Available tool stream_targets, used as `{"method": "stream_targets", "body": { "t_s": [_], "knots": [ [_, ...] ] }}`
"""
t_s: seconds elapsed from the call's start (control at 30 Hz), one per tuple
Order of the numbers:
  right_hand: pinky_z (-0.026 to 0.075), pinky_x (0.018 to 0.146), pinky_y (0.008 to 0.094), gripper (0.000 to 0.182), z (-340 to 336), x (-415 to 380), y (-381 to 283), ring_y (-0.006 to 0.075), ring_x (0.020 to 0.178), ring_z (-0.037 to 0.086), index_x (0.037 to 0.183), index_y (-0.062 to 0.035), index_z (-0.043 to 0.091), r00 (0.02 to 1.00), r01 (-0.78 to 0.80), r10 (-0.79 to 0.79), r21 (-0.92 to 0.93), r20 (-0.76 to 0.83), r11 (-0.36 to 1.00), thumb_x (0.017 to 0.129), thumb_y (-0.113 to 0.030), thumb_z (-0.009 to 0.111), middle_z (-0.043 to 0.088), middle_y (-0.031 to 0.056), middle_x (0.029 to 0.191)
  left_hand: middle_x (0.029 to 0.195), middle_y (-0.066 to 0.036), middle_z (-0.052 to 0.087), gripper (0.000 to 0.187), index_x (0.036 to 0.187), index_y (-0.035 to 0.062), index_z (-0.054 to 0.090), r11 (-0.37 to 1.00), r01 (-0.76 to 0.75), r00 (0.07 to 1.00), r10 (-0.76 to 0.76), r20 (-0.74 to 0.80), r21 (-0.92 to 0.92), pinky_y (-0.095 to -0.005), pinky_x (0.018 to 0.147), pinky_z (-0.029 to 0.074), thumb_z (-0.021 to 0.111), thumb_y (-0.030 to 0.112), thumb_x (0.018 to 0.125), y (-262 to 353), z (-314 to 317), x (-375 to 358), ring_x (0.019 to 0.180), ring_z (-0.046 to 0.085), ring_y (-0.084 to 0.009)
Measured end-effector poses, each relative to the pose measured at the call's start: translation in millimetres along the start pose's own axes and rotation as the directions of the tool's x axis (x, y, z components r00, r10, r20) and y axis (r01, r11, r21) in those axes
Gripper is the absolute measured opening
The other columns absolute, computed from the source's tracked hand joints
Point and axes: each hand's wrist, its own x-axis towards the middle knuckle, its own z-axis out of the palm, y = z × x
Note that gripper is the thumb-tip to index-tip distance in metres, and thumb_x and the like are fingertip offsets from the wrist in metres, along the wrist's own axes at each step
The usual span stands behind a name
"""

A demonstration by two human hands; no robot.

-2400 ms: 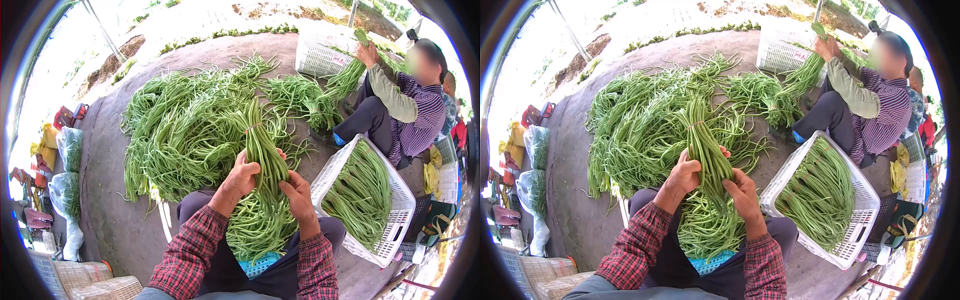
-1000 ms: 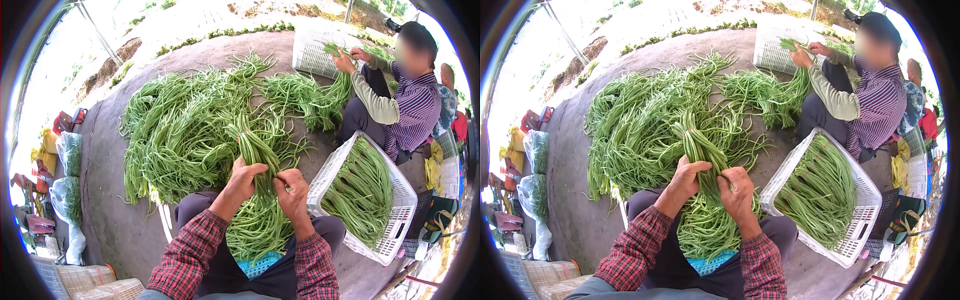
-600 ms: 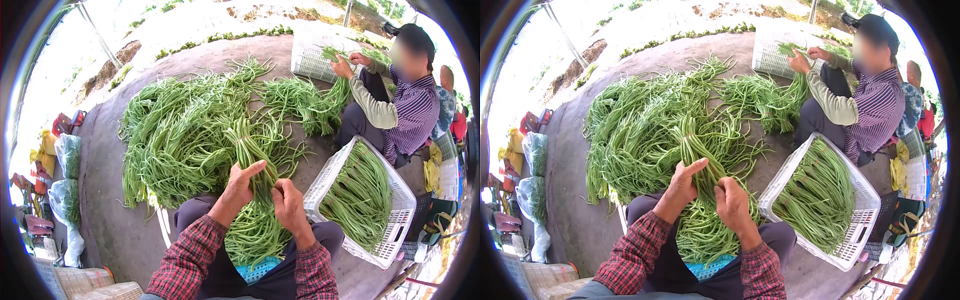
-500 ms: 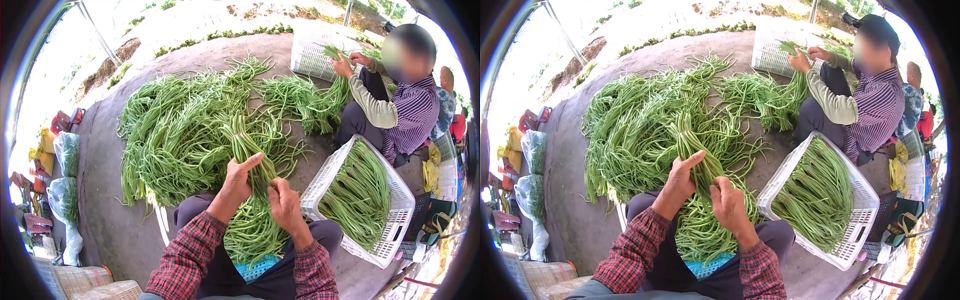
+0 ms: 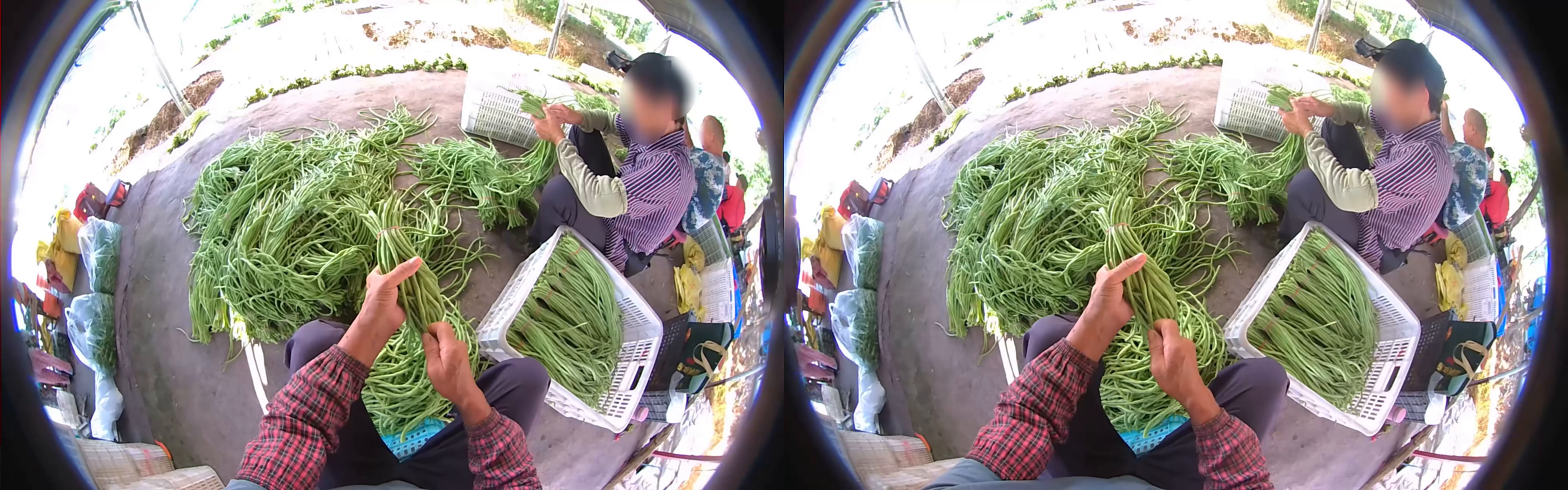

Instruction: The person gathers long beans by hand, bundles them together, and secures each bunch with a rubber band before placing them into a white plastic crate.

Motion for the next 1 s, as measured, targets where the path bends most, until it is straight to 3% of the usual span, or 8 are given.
{"method": "stream_targets", "body": {
  "t_s": [0.23, 0.33, 0.47, 0.63, 0.7, 0.8, 0.9, 1.0],
  "knots": [
    [0.049, 0.059, 0.0494, 0.011, 1, -40, 4, 0.0445, 0.068, 0.065, 0.103, -0.0023, 0.057, 0.980, 0.043, -0.035, -0.035, 0.196, 0.998, 0.098, -0.012, 0.059, 0.064, 0.0234, 0.074, 0.091, -0.012, 0.072, 0.017, 0.099, 0.0043, 0.067, 0.988, -0.072, 0.997, 0.067, -0.039, -0.135, -0.0422, 0.072, 0.060, 0.075, 0.018, 0.091, 18, -21, 19, 0.079, 0.071, -0.0255],
    [0.050, 0.061, 0.0530, 0.012, 1, -46, 19, 0.0450, 0.066, 0.065, 0.098, -0.0055, 0.057, 0.930, 0.069, 0.019, -0.224, 0.368, 0.972, 0.095, -0.016, 0.062, 0.064, 0.0211, 0.071, 0.093, -0.012, 0.073, 0.020, 0.101, 0.0030, 0.067, 0.981, -0.157, 0.987, 0.154, -0.032, -0.117, -0.0436, 0.074, 0.060, 0.075, 0.017, 0.091, 34, -19, 19, 0.080, 0.071, -0.0261],
    [0.054, 0.064, 0.0493, 0.010, 7, -42, 69, 0.0404, 0.074, 0.067, 0.091, -0.0054, 0.060, 0.885, 0.220, 0.006, -0.429, 0.465, 0.876, 0.090, -0.015, 0.063, 0.067, 0.0175, 0.078, 0.103, -0.011, 0.070, 0.038, 0.122, 0.0018, 0.061, 0.978, -0.207, 0.970, 0.207, 0.127, -0.021, -0.0419, 0.080, 0.060, 0.075, 0.008, 0.087, 54, -29, 15, 0.093, 0.071, -0.0246],
    [0.055, 0.071, 0.0479, 0.010, -11, 15, 50, 0.0373, 0.084, 0.069, 0.087, -0.0022, 0.064, 0.914, 0.288, -0.109, -0.436, 0.390, 0.852, 0.090, -0.012, 0.064, 0.069, 0.0184, 0.091, 0.102, -0.013, 0.070, 0.042, 0.123, -0.0004, 0.059, 0.974, -0.227, 0.950, 0.219, 0.224, 0.011, -0.0427, 0.082, 0.060, 0.073, 0.001, 0.084, 61, -36, 13, 0.094, 0.071, -0.0260],
    [0.055, 0.077, 0.0439, 0.014, -19, 43, 17, 0.0375, 0.090, 0.069, 0.101, 0.0018, 0.067, 0.946, 0.323, -0.315, -0.127, 0.080, 0.938, 0.088, -0.004, 0.066, 0.070, 0.0205, 0.099, 0.102, -0.014, 0.070, 0.042, 0.122, -0.0012, 0.059, 0.986, -0.165, 0.931, 0.146, 0.335, 0.028, -0.0441, 0.084, 0.060, 0.073, 0.000, 0.083, 60, -34, 14, 0.096, 0.071, -0.0286],
    [0.055, 0.081, 0.0406, 0.027, -13, 66, 11, 0.0379, 0.095, 0.068, 0.113, 0.0031, 0.067, 0.925, 0.379, -0.380, -0.027, -0.029, 0.925, 0.086, 0.003, 0.066, 0.070, 0.0212, 0.106, 0.102, -0.016, 0.070, 0.044, 0.121, -0.0027, 0.058, 0.988, -0.151, 0.935, 0.129, 0.331, 0.044, -0.0455, 0.088, 0.060, 0.070, -0.001, 0.079, 52, -26, 11, 0.097, 0.071, -0.0310],
    [0.053, 0.088, 0.0390, 0.028, 1, 65, 22, 0.0379, 0.103, 0.069, 0.115, 0.0025, 0.068, 0.950, 0.304, -0.302, 0.014, -0.073, 0.953, 0.087, 0.006, 0.065, 0.070, 0.0212, 0.109, 0.103, -0.016, 0.070, 0.045, 0.122, -0.0038, 0.058, 0.989, -0.117, 0.945, 0.084, 0.316, 0.087, -0.0465, 0.091, 0.059, 0.067, -0.002, 0.077, 45, -22, 12, 0.100, 0.071, -0.0319],
    [0.054, 0.078, 0.0353, 0.027, 0, 67, 28, 0.0305, 0.091, 0.069, 0.111, 0.0034, 0.067, 0.964, 0.261, -0.257, 0.045, -0.070, 0.964, 0.084, 0.004, 0.069, 0.070, 0.0181, 0.103, 0.105, -0.016, 0.070, 0.045, 0.122, -0.0045, 0.058, 0.985, -0.110, 0.944, 0.063, 0.324, 0.131, -0.0455, 0.094, 0.058, 0.066, 0.001, 0.078, 41, -16, 14, 0.106, 0.069, -0.0323]
  ]
}}
